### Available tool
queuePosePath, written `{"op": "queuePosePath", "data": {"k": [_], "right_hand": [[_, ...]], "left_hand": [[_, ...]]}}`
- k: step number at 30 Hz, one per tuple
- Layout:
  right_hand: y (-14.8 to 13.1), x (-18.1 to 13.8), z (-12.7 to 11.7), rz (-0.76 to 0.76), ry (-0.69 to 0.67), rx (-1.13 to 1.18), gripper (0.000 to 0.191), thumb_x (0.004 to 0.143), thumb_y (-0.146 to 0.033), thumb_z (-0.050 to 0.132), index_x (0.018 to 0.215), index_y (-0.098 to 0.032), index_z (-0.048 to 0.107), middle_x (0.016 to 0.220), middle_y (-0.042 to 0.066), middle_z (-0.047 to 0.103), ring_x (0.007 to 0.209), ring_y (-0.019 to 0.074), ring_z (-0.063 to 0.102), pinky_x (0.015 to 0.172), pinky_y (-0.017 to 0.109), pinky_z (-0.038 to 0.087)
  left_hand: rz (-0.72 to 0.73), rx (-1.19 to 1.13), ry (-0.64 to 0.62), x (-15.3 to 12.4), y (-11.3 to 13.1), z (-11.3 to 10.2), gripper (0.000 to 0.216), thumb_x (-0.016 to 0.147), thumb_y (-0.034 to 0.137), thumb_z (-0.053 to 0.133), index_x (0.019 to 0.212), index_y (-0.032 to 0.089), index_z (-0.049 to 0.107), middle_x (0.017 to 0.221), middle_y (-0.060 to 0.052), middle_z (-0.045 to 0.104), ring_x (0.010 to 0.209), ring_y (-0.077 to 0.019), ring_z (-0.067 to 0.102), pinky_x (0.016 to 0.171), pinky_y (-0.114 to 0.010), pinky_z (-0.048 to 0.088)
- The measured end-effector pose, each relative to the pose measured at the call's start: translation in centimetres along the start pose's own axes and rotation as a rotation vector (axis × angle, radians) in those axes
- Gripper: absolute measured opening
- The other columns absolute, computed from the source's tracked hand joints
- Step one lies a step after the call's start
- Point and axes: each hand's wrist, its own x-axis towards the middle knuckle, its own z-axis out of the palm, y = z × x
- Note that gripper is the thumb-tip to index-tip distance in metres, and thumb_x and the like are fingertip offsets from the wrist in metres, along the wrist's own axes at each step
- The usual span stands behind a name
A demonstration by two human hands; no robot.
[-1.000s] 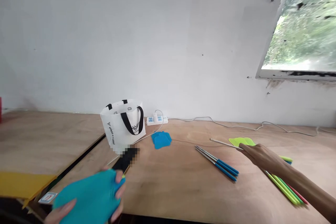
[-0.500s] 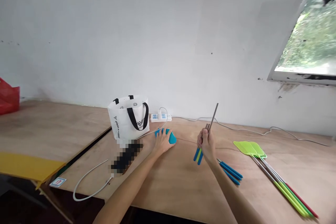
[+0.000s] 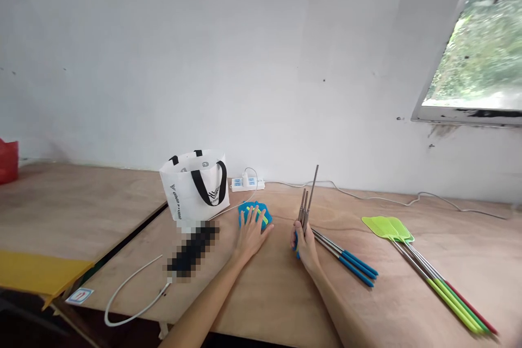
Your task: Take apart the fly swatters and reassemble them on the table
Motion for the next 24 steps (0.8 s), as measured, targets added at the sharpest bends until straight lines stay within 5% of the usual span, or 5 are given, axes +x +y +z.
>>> {"op": "queuePosePath", "data": {"k": [8,13,16,20,24], "right_hand": [[0.0,-0.9,-0.3,0.006,-0.045,-0.096,0.044,0.094,-0.065,0.053,0.078,-0.024,0.051,0.057,-0.005,0.051,0.053,0.0142,0.05,0.054,0.026,0.042],[-0.7,-1.1,-0.1,-0.027,-0.131,-0.106,0.046,0.097,-0.065,0.047,0.077,-0.025,0.05,0.056,-0.005,0.051,0.052,0.0146,0.049,0.056,0.027,0.043],[-1.0,-1.5,0.3,-0.054,-0.205,-0.082,0.046,0.096,-0.067,0.045,0.081,-0.024,0.052,0.059,-0.004,0.053,0.051,0.0149,0.05,0.054,0.027,0.044],[-1.0,-2.2,1.0,-0.061,-0.282,-0.057,0.052,0.095,-0.071,0.044,0.077,-0.024,0.055,0.063,0.0,0.059,0.057,0.0177,0.057,0.058,0.03,0.05],[-0.7,-2.2,1.0,-0.052,-0.245,-0.073,0.051,0.091,-0.073,0.049,0.09,-0.024,0.065,0.082,0.006,0.07,0.086,0.0256,0.067,0.079,0.038,0.057]], "left_hand": [[0.008,-0.204,-0.061,-1.3,2.4,-0.5,0.045,0.104,0.04,0.037,0.137,0.018,0.058,0.152,-0.015,0.051,0.148,-0.03,0.037,0.124,-0.065,0.01],[-0.059,-0.91,0.037,-0.5,4.7,-4.4,0.054,0.105,0.051,0.028,0.147,0.023,0.045,0.154,-0.012,0.049,0.144,-0.023,0.044,0.12,-0.044,0.036],[0.082,-1.31,0.022,0.5,7.3,-8.3,0.063,0.099,0.062,0.041,0.148,0.023,0.042,0.152,-0.014,0.05,0.137,-0.0264,0.052,0.113,-0.041,0.043],[0.201,-1.537,-0.146,1.8,11.0,-11.4,0.058,0.093,0.065,0.054,0.122,0.016,0.06,0.115,-0.016,0.073,0.101,-0.0247,0.072,0.09,-0.036,0.054],[0.087,-1.631,-0.192,2.1,12.9,-10.1,0.054,0.089,0.07,0.056,0.092,0.016,0.057,0.071,-0.008,0.074,0.052,-0.0156,0.066,0.052,-0.023,0.046]]}}
